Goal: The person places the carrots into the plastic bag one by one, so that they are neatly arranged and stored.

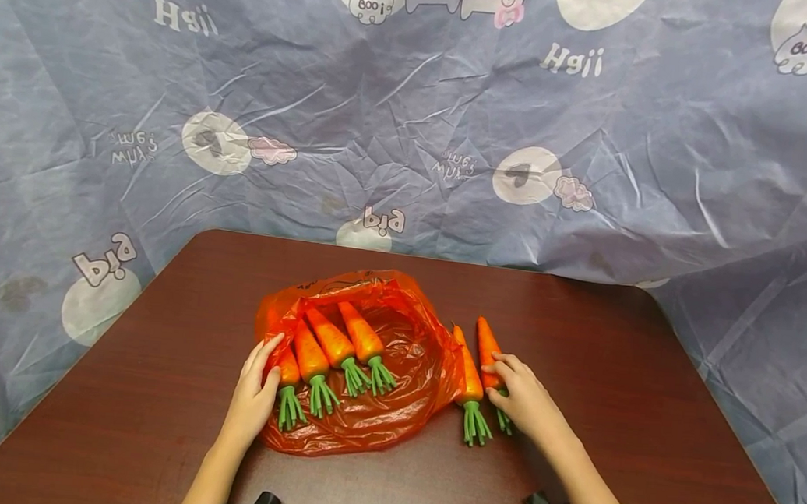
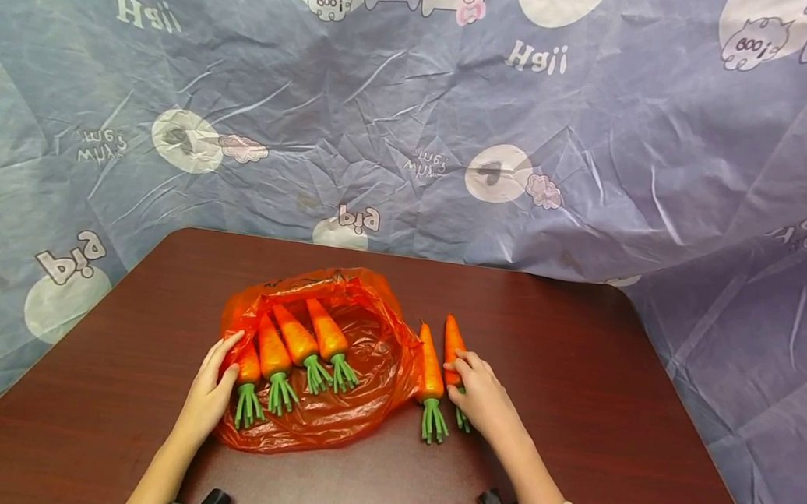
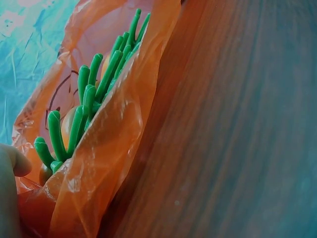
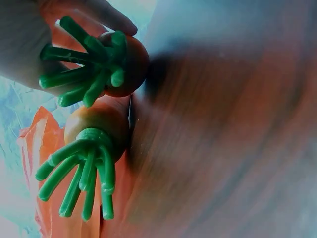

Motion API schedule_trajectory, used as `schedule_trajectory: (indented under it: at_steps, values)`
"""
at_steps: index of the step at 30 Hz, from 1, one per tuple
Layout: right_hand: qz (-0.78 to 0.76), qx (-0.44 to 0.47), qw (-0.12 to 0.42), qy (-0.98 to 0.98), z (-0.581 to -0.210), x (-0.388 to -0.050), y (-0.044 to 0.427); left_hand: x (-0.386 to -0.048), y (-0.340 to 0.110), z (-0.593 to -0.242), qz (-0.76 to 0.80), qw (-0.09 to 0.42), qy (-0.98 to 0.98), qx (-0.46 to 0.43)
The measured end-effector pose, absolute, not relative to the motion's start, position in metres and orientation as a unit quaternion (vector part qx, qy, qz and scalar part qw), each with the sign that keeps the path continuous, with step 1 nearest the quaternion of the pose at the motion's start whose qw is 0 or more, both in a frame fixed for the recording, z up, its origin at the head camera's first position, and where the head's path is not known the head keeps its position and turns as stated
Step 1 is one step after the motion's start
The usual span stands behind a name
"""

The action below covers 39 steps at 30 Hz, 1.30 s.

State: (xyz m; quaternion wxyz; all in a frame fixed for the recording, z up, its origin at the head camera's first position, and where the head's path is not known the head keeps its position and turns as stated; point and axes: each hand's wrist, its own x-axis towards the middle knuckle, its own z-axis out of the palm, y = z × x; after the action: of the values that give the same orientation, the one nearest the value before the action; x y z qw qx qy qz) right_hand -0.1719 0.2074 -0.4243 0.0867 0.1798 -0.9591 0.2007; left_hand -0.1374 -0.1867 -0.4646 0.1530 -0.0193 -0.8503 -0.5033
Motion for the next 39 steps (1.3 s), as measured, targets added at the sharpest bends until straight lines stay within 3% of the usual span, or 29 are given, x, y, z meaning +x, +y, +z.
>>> schedule_trajectory:
  at_steps: [19,33,39]
  values:
    - [0.202,0.185,0.122,-0.954,-0.416,-0.156,0.211,-0.138,-0.187,-0.465,-0.501,0.152,-0.852,-0.016]
    - [0.195,0.226,0.219,-0.929,-0.397,-0.142,0.206,-0.137,-0.186,-0.465,-0.498,0.152,-0.854,-0.012]
    - [0.201,0.242,0.236,-0.92,-0.38,-0.133,0.196,-0.137,-0.186,-0.464,-0.497,0.154,-0.854,-0.017]
